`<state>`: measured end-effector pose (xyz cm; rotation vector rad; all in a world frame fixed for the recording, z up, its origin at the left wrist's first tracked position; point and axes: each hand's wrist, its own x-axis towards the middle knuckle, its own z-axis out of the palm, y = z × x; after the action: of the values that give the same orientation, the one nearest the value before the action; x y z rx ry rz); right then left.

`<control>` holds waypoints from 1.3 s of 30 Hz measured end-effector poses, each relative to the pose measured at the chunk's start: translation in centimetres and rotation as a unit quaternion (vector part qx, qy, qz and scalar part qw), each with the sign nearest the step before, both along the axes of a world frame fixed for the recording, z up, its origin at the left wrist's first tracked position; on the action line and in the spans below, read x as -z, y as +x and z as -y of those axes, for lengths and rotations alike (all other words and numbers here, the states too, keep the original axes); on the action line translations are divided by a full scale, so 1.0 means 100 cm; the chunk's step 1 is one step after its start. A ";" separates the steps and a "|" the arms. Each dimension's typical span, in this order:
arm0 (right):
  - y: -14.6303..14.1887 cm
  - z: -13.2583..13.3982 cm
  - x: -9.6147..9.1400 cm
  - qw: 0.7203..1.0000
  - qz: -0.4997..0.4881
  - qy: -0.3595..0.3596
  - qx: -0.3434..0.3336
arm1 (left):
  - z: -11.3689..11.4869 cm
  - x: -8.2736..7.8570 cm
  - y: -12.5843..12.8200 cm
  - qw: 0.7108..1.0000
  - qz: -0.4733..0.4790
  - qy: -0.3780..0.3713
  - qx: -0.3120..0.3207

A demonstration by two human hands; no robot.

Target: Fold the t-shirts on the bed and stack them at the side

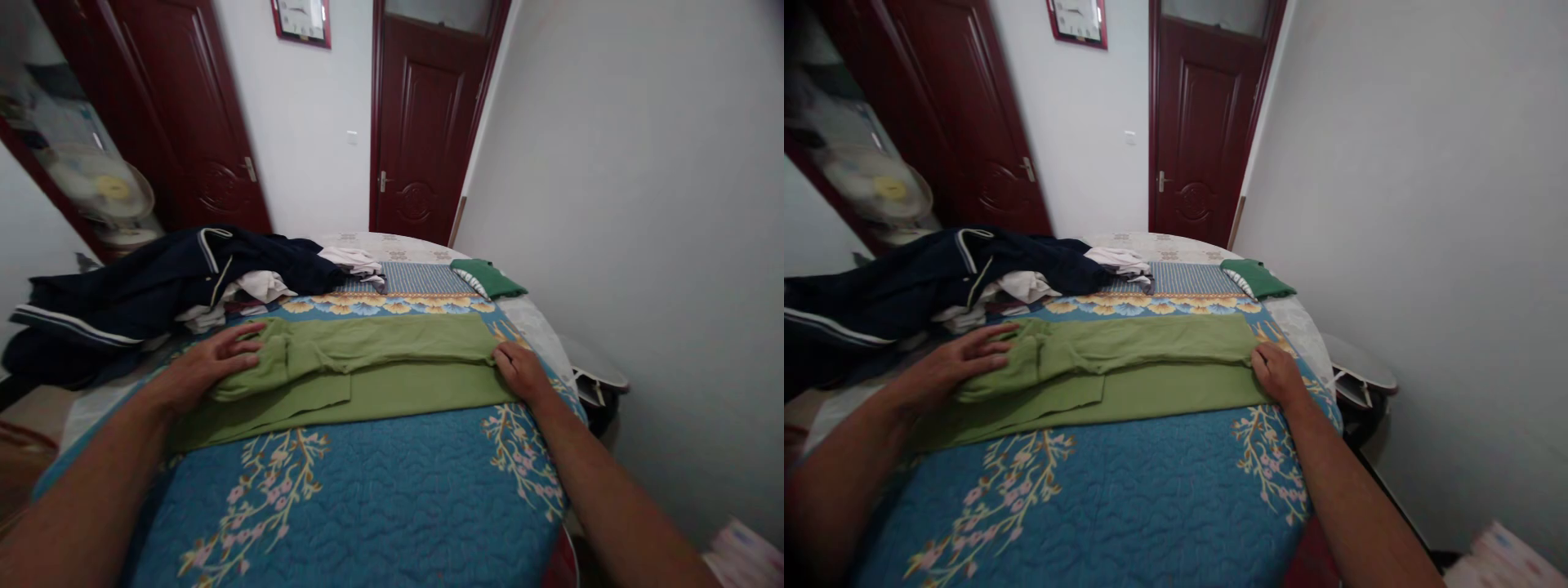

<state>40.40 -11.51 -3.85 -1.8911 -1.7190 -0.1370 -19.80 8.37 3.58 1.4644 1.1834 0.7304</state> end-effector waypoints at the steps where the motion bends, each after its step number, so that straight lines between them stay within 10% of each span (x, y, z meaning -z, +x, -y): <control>1: 0.001 0.000 0.002 1.000 0.005 -0.004 0.016 | 0.003 -0.002 0.001 0.999 -0.017 0.014 0.040; 8: 0.011 -0.005 0.018 0.998 0.048 -0.022 0.045 | 0.013 -0.005 -0.010 0.966 -0.127 0.091 0.205; 15: 0.015 -0.005 0.020 0.996 0.060 -0.037 0.052 | -0.025 0.005 0.002 0.948 -0.264 0.164 -0.070; 25: 0.020 -0.007 0.023 0.996 0.036 -0.047 0.061 | -0.070 0.029 0.036 0.920 -0.322 0.200 -0.099; 39: 0.017 -0.008 0.025 0.995 0.040 -0.043 0.077 | -0.058 0.035 0.057 0.879 -0.419 0.180 -0.140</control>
<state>42.06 -10.69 -6.38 -2.1084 -1.6540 -0.2041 -14.09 14.13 0.07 2.0447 2.0328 0.5174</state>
